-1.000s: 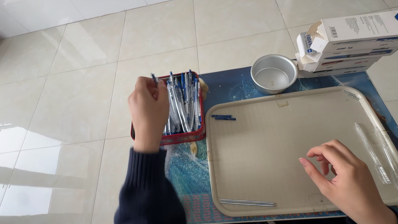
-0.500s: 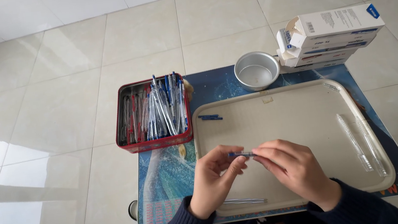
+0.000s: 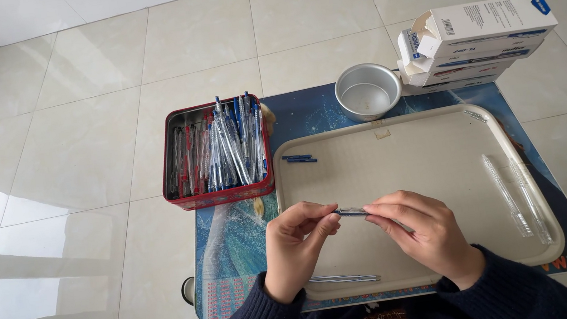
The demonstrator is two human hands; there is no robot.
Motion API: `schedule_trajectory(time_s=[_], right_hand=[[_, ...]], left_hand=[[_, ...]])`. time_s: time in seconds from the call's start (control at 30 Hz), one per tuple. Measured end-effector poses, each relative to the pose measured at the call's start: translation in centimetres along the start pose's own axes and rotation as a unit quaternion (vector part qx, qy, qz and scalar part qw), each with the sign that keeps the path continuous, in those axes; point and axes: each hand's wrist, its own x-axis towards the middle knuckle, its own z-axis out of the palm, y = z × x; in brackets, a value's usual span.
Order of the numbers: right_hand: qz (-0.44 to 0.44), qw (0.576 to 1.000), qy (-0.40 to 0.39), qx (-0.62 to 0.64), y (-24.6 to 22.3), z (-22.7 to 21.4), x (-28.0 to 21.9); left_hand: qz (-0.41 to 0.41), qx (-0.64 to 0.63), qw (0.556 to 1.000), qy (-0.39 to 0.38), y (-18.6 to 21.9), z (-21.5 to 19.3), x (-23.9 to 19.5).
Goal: Assembling pens by inserting ink refills into barrels and placing them into plastic sleeves
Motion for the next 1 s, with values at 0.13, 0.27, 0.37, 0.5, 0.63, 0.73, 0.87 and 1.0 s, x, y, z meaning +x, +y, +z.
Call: schedule_trajectory(time_s=[0.13,0.27,0.37,0.5,0.63,0.73,0.87,1.0], right_hand=[[-0.023,1.000,0.007,-0.001,0.0,0.1,0.0],[-0.005,1.000,0.009,0.001,0.0,0.1,-0.1],[0.019,1.000,0.010,0.017,-0.1,0.0,0.0],[0.049,0.998,0.012,0.042,0.0,0.0,-0.2],[0.054,0.997,0.014,0.052,0.1,-0.1,-0.2],[0.053,0.997,0.016,0.050,0.1,-0.1,-0.2],[0.074,0.996,0.038,0.039,0.0,-0.3,-0.2],[0.070,0.997,0.035,0.023,-0.1,-0.4,-0.1]], left_hand=[[-0.045,0.002,0.999,0.014,-0.2,0.0,0.0],[-0.024,-0.008,1.000,0.005,-0.1,0.1,-0.1],[0.031,0.023,0.999,0.028,0.2,0.2,-0.1],[0.086,0.049,0.990,0.101,0.3,0.0,-0.4],[0.092,0.033,0.986,0.133,0.3,-0.3,-0.5],[0.106,0.043,0.977,0.181,0.4,-0.6,-0.6],[0.147,0.073,0.963,0.214,1.3,-1.6,0.2],[0.178,0.439,0.880,0.023,2.6,-2.7,3.0]])
